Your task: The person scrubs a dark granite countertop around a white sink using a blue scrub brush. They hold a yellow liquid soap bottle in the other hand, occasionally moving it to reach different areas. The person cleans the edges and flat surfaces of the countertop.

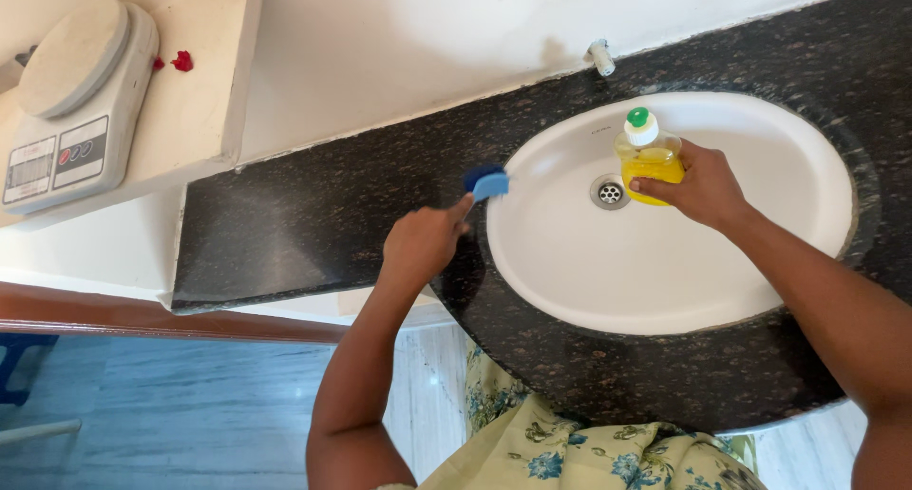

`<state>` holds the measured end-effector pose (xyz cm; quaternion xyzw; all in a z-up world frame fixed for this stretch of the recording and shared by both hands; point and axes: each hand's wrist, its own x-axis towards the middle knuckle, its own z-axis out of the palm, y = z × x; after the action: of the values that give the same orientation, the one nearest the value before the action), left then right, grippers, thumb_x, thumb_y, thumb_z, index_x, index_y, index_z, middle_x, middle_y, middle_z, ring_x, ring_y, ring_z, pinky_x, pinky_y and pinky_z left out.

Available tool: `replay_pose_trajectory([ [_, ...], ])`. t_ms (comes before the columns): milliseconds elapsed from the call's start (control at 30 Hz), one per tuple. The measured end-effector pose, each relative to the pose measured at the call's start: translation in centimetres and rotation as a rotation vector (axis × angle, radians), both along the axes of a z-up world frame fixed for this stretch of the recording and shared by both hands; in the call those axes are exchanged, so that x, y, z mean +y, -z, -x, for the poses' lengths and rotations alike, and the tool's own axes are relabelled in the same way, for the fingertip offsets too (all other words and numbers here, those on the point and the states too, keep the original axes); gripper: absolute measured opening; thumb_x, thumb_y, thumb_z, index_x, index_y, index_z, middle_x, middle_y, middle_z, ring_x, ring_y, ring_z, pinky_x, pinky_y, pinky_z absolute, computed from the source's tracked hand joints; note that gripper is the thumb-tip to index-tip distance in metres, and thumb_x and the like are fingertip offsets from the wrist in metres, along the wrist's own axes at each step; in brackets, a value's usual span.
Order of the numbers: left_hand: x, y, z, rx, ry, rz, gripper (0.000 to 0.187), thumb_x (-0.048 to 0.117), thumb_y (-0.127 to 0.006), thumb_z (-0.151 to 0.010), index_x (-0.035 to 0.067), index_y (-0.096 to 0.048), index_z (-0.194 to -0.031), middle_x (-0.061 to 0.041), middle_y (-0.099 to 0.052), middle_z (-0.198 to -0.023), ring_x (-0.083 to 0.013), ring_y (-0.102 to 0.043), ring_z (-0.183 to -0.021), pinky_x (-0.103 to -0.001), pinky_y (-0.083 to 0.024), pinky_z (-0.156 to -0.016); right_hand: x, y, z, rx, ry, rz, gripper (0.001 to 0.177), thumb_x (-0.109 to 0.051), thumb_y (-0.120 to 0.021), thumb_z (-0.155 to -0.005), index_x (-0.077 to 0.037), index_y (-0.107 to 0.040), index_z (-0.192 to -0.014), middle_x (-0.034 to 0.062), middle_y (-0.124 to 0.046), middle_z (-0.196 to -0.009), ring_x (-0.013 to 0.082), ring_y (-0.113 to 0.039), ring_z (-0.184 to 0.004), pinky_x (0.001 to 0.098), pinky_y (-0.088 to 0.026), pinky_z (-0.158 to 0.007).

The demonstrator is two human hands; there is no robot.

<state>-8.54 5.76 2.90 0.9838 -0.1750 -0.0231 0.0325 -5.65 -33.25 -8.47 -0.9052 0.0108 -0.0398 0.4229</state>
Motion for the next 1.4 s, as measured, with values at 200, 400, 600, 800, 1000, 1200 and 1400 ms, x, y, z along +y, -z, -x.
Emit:
replay_pose_trajectory([
  [200,-8.3,2.1,-9.4,-0.021,0.168,-0.075,0.048,0.030,-0.057,-0.102,0.033,-0.050,-0.150,-0.011,-0.073,-0.087,-0.0279,-0.072,-0.074,-0.045,-0.056,-0.061,-1.0,0.7,-0.9,0.017,0.016,-0.027,0.069,-0.042,-0.087,-0.079,-0.003,-0.067,-0.133,0.0145,-0.076,-0.110,0.0236,-0.074,-0.098,0.0378,-0.057,-0.087],
  [400,-11.4,3.0,-11.0,-0.088,0.241,-0.085,0.052,0.024,-0.056,-0.100,0.034,-0.048,-0.151,-0.009,-0.073,-0.087,-0.0265,-0.072,-0.074,-0.043,-0.056,-0.061,-1.8,1.2,-1.3,0.031,0.056,0.002,0.071,-0.041,-0.088,-0.080,-0.001,-0.067,-0.134,0.0162,-0.076,-0.110,0.0242,-0.074,-0.096,0.0379,-0.058,-0.086],
  [600,-1.9,1.1,-5.1,-0.065,0.135,-0.045,0.046,0.033,-0.061,-0.099,0.030,-0.057,-0.145,-0.015,-0.074,-0.089,-0.0345,-0.072,-0.079,-0.049,-0.056,-0.067,-2.0,1.0,-0.5,-0.039,0.046,0.045,0.069,-0.043,-0.088,-0.081,-0.001,-0.069,-0.132,0.0175,-0.076,-0.110,0.0261,-0.074,-0.097,0.0392,-0.057,-0.089],
  [800,3.8,0.6,6.8,0.073,0.004,0.142,0.047,0.032,-0.063,-0.097,0.031,-0.058,-0.143,-0.014,-0.076,-0.088,-0.0336,-0.073,-0.075,-0.049,-0.056,-0.070,-1.6,0.6,0.2,-0.093,0.038,0.063,0.067,-0.043,-0.088,-0.082,-0.003,-0.070,-0.132,0.0171,-0.076,-0.113,0.0270,-0.073,-0.100,0.0403,-0.056,-0.091],
  [1000,0.7,2.6,14.5,0.321,0.072,0.270,0.050,0.036,-0.061,-0.099,0.027,-0.055,-0.148,-0.012,-0.069,-0.068,-0.0243,-0.066,-0.057,-0.041,-0.053,-0.060,-0.8,0.9,0.5,-0.082,0.020,0.109,0.070,-0.044,-0.088,-0.083,-0.003,-0.067,-0.135,0.0186,-0.074,-0.114,0.0290,-0.073,-0.101,0.0416,-0.056,-0.092],
  [1200,2.5,6.1,13.6,0.320,-0.020,0.340,0.048,0.037,-0.061,-0.099,0.031,-0.057,-0.146,-0.005,-0.064,-0.060,-0.0143,-0.052,-0.046,-0.034,-0.046,-0.050,-0.1,1.9,1.0,-0.090,-0.036,0.159,0.071,-0.046,-0.088,-0.083,-0.004,-0.068,-0.137,0.0190,-0.075,-0.113,0.0301,-0.074,-0.098,0.0429,-0.057,-0.090],
  [1400,9.1,7.5,9.5,-0.038,-0.353,0.629,0.048,0.032,-0.066,-0.103,0.027,-0.057,-0.150,-0.014,-0.060,-0.063,-0.0107,-0.043,-0.050,-0.032,-0.041,-0.050,-0.1,2.4,1.1,-0.135,-0.057,0.203,0.068,-0.046,-0.089,-0.087,-0.002,-0.069,-0.136,0.0200,-0.075,-0.112,0.0311,-0.074,-0.098,0.0432,-0.057,-0.092],
])
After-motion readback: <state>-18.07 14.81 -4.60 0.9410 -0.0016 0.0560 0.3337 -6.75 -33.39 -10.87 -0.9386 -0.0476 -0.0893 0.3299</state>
